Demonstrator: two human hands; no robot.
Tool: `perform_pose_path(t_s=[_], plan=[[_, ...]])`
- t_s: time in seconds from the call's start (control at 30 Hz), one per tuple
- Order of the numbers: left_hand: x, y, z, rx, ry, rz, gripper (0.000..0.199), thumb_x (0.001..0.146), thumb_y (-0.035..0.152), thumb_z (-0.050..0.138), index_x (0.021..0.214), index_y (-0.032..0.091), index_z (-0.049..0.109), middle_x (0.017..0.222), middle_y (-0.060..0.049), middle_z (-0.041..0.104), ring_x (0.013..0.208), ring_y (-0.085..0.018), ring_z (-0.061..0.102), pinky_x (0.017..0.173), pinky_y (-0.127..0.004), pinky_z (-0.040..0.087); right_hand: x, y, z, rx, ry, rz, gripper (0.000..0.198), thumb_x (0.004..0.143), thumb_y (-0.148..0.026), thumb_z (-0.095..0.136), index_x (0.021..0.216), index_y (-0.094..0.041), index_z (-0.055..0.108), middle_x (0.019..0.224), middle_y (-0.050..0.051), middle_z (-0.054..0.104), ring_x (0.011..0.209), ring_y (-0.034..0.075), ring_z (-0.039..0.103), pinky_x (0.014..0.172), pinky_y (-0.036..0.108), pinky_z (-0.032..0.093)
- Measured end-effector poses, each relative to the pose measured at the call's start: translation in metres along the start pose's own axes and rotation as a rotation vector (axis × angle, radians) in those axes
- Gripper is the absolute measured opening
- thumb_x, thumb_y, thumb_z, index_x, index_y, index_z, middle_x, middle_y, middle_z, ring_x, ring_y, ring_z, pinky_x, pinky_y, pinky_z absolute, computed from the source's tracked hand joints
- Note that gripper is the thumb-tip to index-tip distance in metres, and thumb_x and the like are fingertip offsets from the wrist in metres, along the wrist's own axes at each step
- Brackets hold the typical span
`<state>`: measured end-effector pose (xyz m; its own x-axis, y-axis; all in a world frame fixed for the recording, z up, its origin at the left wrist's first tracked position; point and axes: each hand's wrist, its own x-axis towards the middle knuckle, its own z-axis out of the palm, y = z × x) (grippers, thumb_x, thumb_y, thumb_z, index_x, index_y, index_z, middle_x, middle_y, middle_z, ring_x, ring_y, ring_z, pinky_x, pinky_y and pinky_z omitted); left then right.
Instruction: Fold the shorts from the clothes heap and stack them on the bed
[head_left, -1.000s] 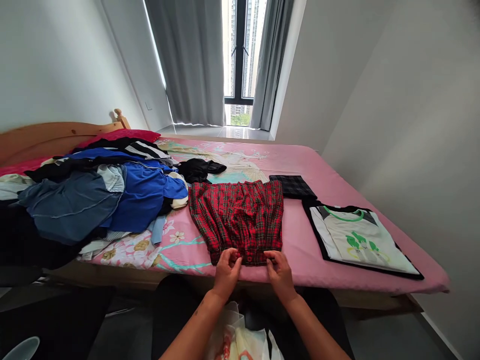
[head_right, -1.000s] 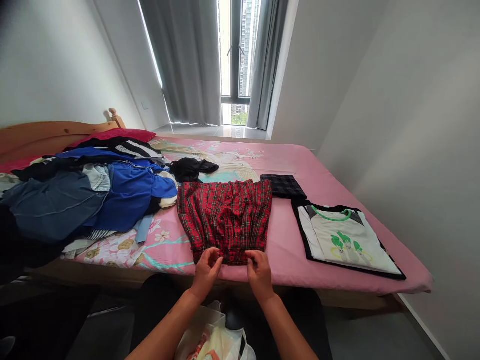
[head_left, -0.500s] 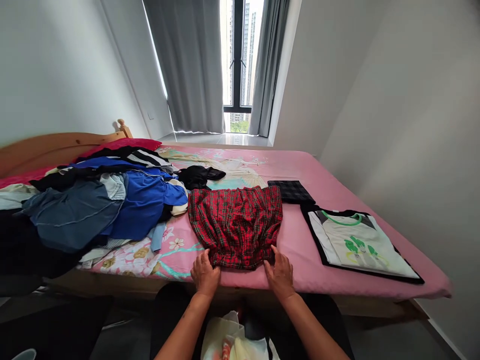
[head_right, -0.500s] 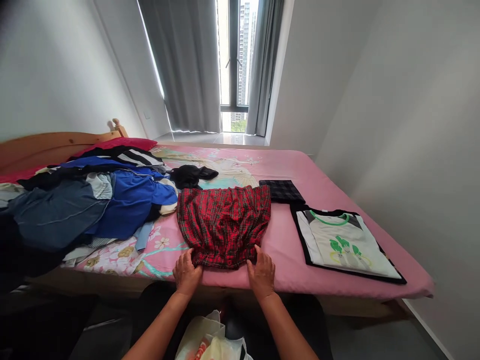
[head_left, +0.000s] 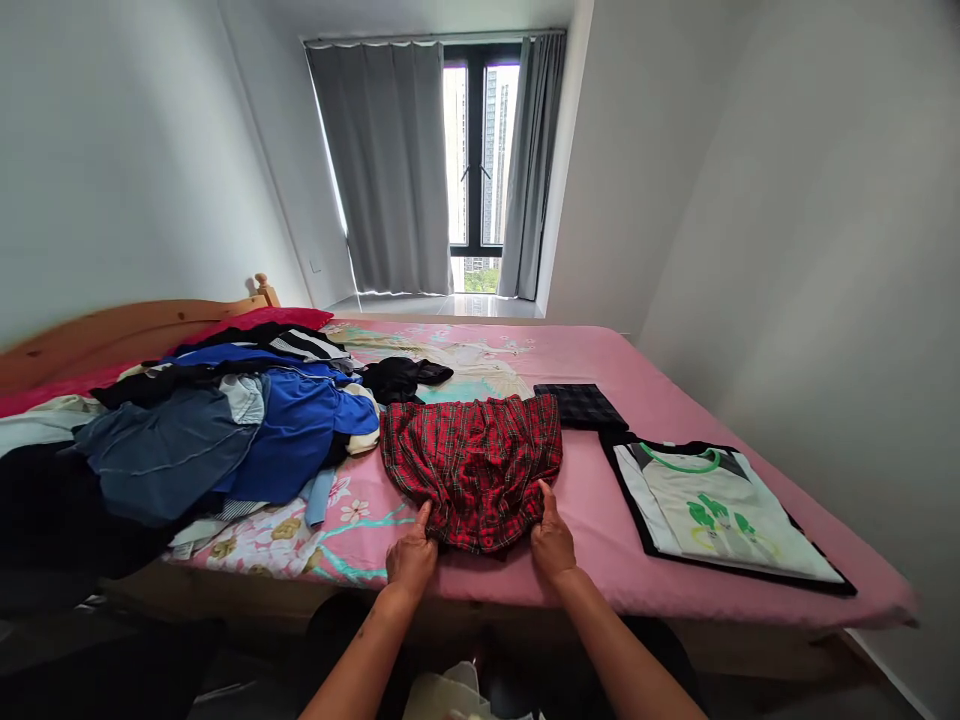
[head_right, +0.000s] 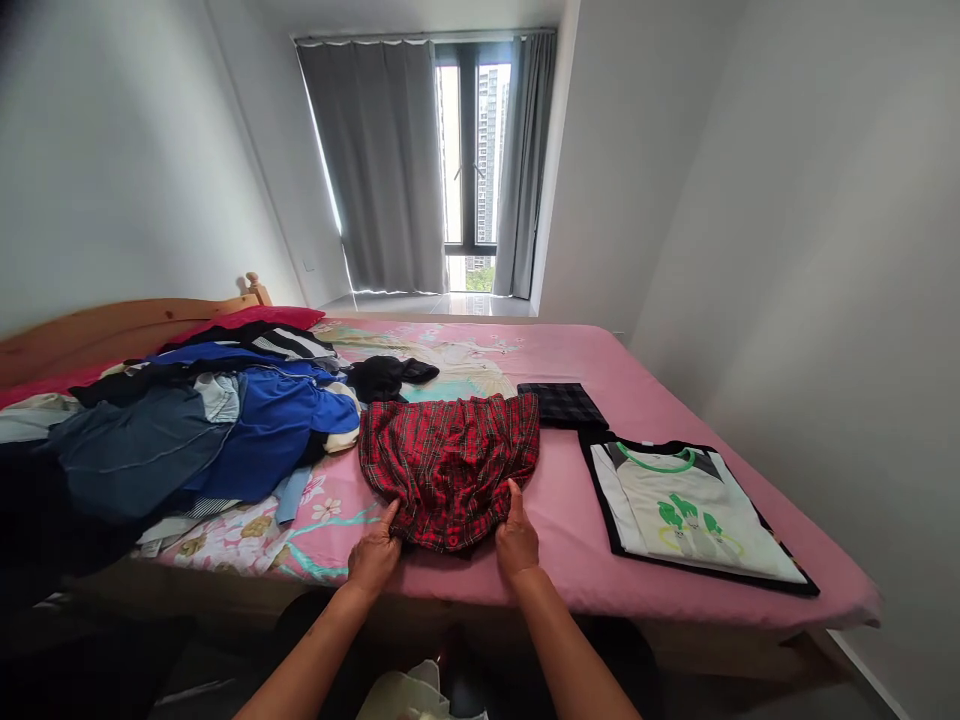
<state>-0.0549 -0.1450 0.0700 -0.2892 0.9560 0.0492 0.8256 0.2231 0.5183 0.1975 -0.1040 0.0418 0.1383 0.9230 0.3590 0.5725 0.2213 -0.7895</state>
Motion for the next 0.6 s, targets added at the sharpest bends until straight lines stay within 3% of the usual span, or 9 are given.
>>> perform_pose_path(t_s=[0.1, 0.23, 0.33, 0.4, 0.5, 0.6], plan=[[0.002, 0.007, -0.009, -0.037, -0.007, 0.02, 0.065, 0.074, 0.007, 0.043, 0.137, 0.022, 0.046, 0.093, -0.009, 0.072, 0.086, -0.028, 0.068, 0.08, -0.038, 0.047, 0.015, -0.011, -0.016, 0.039, 0.046, -0.021, 0.069, 0.065, -0.01, 0.038, 0.133, -0.023, 0.042, 0.124, 0.008, 0.059, 0.101, 0.024, 0.061, 0.082, 0.034, 0.047], [0.008, 0.03, -0.023, -0.257, 0.141, 0.066, 0.06, 0.077, 0.009, 0.042, 0.137, 0.017, 0.043, 0.121, -0.008, 0.064, 0.104, -0.021, 0.063, 0.086, -0.029, 0.048, 0.031, -0.034, -0.023, 0.109, 0.107, -0.07, 0.059, 0.072, -0.015, 0.039, 0.13, -0.022, 0.04, 0.125, 0.006, 0.057, 0.108, 0.02, 0.058, 0.091, 0.035, 0.047], [0.014, 0.05, -0.034, -0.402, 0.208, 0.104, 0.055, 0.079, 0.016, 0.046, 0.134, 0.016, 0.044, 0.118, -0.007, 0.064, 0.099, -0.019, 0.064, 0.085, -0.029, 0.05, 0.04, -0.048, -0.019, 0.141, 0.114, -0.124, 0.059, 0.076, -0.021, 0.041, 0.135, -0.019, 0.035, 0.127, 0.008, 0.056, 0.113, 0.019, 0.055, 0.096, 0.036, 0.045], [0.022, 0.057, -0.046, -0.375, 0.193, 0.129, 0.053, 0.077, 0.014, 0.047, 0.129, 0.015, 0.051, 0.117, -0.008, 0.065, 0.1, -0.019, 0.063, 0.088, -0.03, 0.048, 0.048, -0.053, -0.024, 0.128, 0.102, -0.156, 0.058, 0.075, -0.02, 0.041, 0.133, -0.018, 0.04, 0.127, 0.009, 0.056, 0.116, 0.02, 0.054, 0.098, 0.037, 0.044], [0.036, 0.055, -0.081, -0.318, 0.159, 0.171, 0.048, 0.071, 0.01, 0.047, 0.115, 0.016, 0.065, 0.112, -0.007, 0.067, 0.104, -0.021, 0.061, 0.091, -0.031, 0.046, 0.067, -0.061, -0.051, 0.067, 0.075, -0.185, 0.051, 0.073, -0.019, 0.04, 0.123, -0.018, 0.053, 0.119, 0.009, 0.061, 0.11, 0.023, 0.057, 0.096, 0.039, 0.044], [0.049, 0.056, -0.132, -0.268, 0.099, 0.225, 0.045, 0.068, 0.011, 0.049, 0.104, 0.022, 0.072, 0.102, -0.003, 0.072, 0.097, -0.022, 0.064, 0.088, -0.031, 0.047, 0.092, -0.085, -0.094, -0.008, 0.021, -0.239, 0.043, 0.074, -0.022, 0.043, 0.113, -0.021, 0.062, 0.11, 0.006, 0.066, 0.1, 0.023, 0.061, 0.091, 0.038, 0.045]])
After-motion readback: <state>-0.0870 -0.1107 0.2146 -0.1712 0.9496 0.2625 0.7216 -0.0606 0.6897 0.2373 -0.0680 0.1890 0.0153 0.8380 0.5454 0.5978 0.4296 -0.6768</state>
